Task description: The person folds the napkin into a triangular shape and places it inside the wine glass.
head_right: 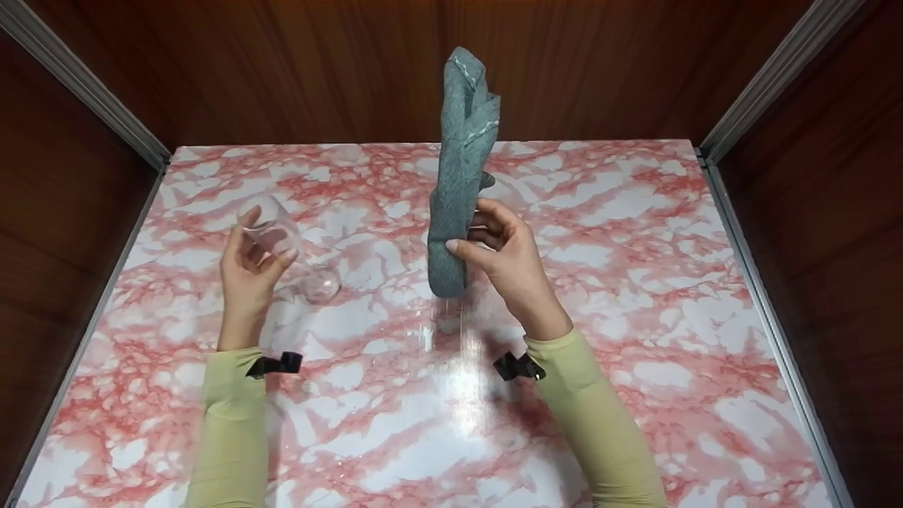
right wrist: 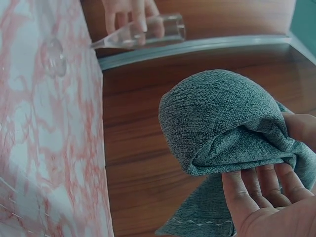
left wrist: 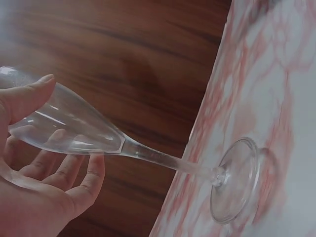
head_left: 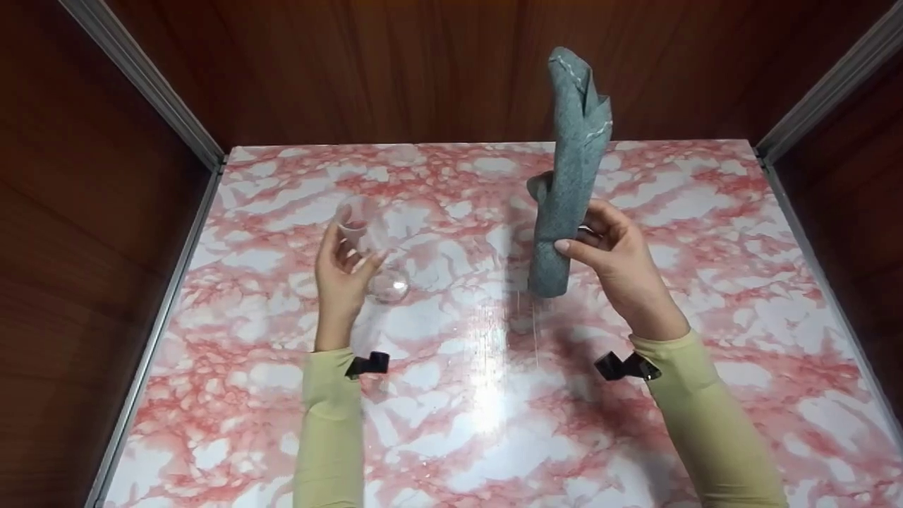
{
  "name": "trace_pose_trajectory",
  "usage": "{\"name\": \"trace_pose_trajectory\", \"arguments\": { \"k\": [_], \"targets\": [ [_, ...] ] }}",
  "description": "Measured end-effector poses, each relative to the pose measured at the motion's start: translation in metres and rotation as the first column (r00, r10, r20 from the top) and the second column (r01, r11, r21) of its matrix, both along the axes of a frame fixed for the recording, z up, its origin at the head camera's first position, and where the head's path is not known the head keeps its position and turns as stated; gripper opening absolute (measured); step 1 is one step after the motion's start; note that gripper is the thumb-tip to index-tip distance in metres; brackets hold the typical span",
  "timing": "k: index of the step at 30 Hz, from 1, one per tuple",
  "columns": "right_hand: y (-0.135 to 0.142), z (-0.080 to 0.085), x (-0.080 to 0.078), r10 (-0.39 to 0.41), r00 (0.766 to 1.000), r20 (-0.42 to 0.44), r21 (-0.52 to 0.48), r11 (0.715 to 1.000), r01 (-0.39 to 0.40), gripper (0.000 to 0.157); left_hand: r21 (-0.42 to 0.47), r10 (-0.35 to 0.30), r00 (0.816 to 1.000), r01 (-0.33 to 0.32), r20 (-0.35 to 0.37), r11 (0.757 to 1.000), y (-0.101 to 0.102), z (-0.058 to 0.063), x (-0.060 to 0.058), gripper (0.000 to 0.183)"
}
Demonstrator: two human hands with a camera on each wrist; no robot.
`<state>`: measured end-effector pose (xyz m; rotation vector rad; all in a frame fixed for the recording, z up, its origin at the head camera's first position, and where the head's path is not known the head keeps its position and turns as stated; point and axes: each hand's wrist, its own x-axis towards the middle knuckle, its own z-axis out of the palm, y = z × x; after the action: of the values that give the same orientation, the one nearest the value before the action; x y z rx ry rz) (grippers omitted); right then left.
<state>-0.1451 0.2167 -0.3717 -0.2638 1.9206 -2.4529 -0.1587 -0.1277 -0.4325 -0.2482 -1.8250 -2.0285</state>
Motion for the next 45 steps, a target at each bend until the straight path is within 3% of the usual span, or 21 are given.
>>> {"name": "trace_pose_trajectory", "arguments": {
  "k": [8, 21, 30, 45],
  "targets": [
    [0.0, 0.001, 0.001, -0.025, 1.0, 0.007, -0.005, 1.0, 0.025, 0.047, 0.002, -0.105, 0.994, 0.106, -0.033, 0.994, 0.035, 0.001, -0.001, 0.071],
    [0.002, 0.004, 0.002, -0.013, 1.0, -0.014, -0.024, 1.0, 0.013, 0.047, -0.078, -0.286, 0.958, 0.283, -0.016, 0.956, 0.092, 0.005, 0.0, 0.07],
    [0.003, 0.004, 0.002, -0.019, 1.0, -0.011, -0.017, 1.0, 0.019, 0.048, -0.094, -0.342, 0.94, 0.339, -0.012, 0.936, 0.117, 0.007, 0.001, 0.07],
    [0.008, 0.004, 0.003, -0.053, 0.998, -0.016, -0.021, 0.998, 0.053, 0.05, -0.102, -0.39, 0.921, 0.386, -0.012, 0.917, 0.138, 0.005, 0.001, 0.069]
  ]
}}
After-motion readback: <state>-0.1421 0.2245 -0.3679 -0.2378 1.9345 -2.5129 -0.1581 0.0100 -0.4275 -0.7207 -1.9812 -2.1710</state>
